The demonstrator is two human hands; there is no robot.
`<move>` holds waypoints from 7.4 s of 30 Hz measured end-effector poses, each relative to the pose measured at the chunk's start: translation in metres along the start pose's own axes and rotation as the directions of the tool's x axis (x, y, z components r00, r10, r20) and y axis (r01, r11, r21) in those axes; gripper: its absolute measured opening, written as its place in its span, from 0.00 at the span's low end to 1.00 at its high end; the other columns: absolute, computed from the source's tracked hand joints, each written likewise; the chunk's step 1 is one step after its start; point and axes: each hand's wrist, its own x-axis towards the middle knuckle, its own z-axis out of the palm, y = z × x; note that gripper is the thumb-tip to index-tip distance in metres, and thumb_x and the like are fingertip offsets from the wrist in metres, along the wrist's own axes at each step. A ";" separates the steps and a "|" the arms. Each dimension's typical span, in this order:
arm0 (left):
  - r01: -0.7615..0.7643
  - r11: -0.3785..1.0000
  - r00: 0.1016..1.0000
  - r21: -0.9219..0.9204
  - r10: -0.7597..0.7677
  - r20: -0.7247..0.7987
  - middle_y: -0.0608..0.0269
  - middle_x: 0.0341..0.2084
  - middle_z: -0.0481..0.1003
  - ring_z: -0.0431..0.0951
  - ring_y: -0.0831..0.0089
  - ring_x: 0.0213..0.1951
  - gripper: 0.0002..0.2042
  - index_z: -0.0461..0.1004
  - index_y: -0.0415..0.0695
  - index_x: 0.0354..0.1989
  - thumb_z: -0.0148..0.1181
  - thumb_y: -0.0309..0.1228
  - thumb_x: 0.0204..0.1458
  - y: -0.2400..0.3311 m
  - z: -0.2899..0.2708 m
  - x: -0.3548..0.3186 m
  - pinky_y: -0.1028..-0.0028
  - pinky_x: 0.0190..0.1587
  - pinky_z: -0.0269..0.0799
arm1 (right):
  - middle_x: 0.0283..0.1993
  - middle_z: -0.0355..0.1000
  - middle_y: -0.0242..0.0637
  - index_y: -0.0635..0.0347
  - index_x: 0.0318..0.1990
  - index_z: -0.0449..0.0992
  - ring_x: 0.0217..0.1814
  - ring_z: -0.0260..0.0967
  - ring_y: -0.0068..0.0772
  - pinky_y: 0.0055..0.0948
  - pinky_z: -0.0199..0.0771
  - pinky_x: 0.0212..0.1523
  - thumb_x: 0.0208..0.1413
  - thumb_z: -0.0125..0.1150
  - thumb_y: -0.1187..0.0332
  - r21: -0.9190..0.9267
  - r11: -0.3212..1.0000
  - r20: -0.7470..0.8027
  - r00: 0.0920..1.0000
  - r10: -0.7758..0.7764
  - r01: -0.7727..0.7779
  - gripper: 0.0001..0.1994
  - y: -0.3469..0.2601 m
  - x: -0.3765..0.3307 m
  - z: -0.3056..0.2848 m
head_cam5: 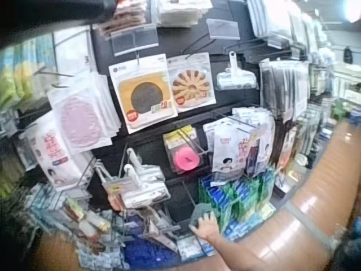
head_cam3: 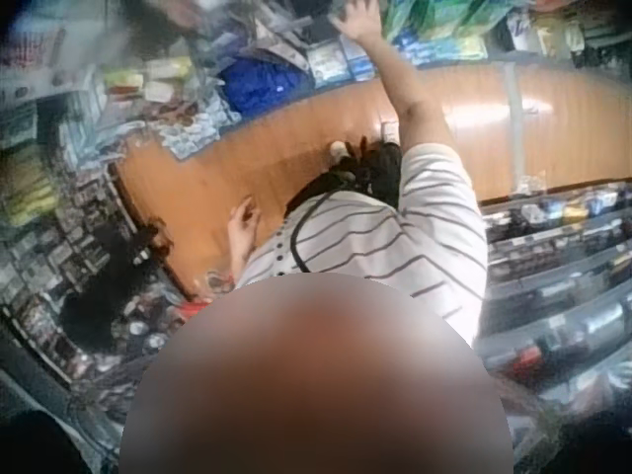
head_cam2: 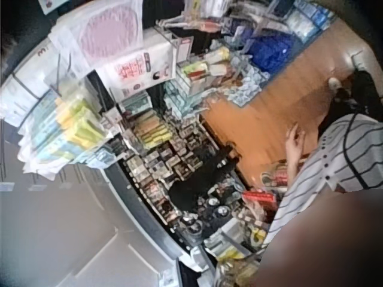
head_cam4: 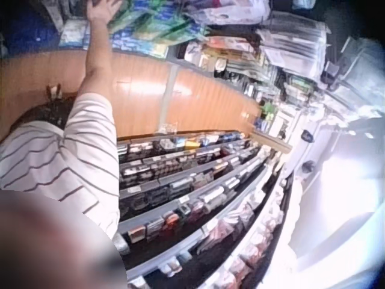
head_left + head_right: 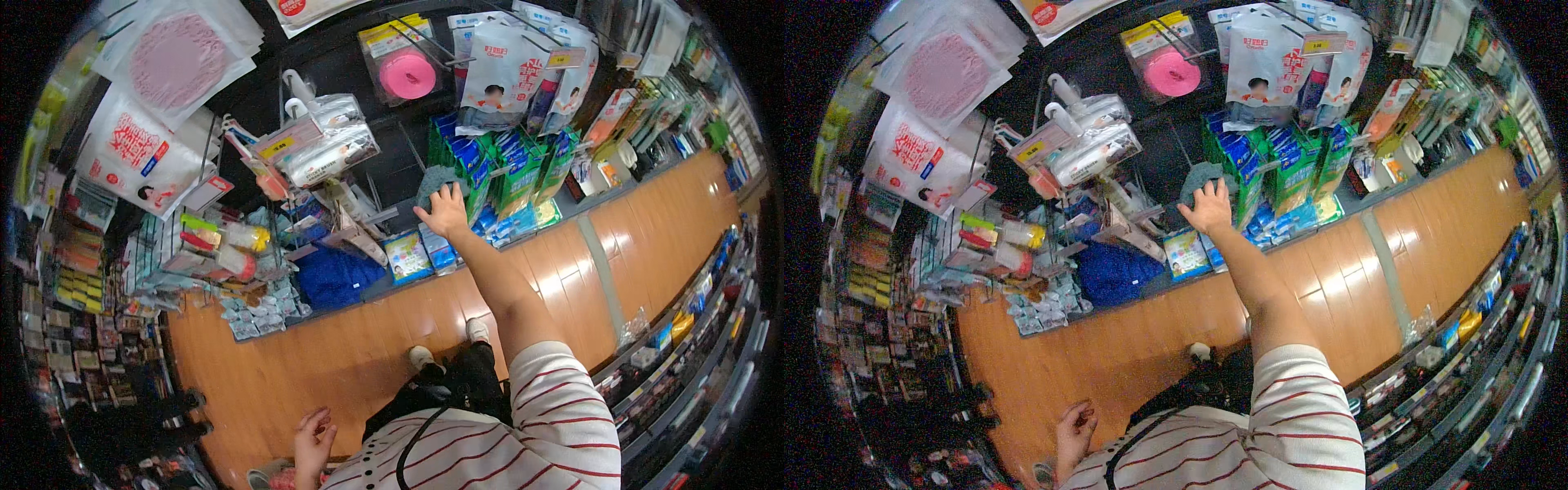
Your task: The person organizes retail products on a store shelf, using a dark cloth to wipe packaging. They handle multiple packages of gloves and cleaning supplies, aligning them and adjusting their positions on the shelf.
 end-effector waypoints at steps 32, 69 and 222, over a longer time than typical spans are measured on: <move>-0.192 0.974 0.978 -0.118 0.180 -0.109 0.55 0.46 0.69 0.74 0.65 0.43 0.16 0.71 0.41 0.46 0.59 0.22 0.47 0.065 0.030 0.095 0.73 0.43 0.72 | 0.32 0.68 0.53 0.64 0.35 0.66 0.38 0.64 0.58 0.44 0.63 0.38 0.58 0.46 0.65 0.680 0.722 -0.172 0.928 0.330 -0.130 0.10 0.045 0.044 -0.005; 0.270 0.963 0.954 0.024 -0.263 -0.146 0.57 0.30 0.74 0.73 0.71 0.31 0.13 0.71 0.41 0.45 0.56 0.23 0.50 0.036 0.064 0.049 0.73 0.34 0.70 | 0.53 0.65 0.53 0.63 0.41 0.74 0.60 0.53 0.54 0.48 0.45 0.61 0.53 0.46 0.64 -0.098 0.985 0.063 0.988 -0.138 0.144 0.15 -0.021 0.263 0.060; -0.529 0.780 0.848 -0.333 0.470 -0.246 0.54 0.51 0.65 0.69 0.63 0.50 0.22 0.67 0.41 0.51 0.59 0.21 0.44 -0.065 0.125 0.293 0.69 0.49 0.69 | 0.56 0.61 0.50 0.56 0.57 0.60 0.59 0.56 0.53 0.41 0.58 0.57 0.59 0.41 0.61 -0.273 0.807 -0.146 0.807 -0.573 0.523 0.19 -0.102 0.277 0.115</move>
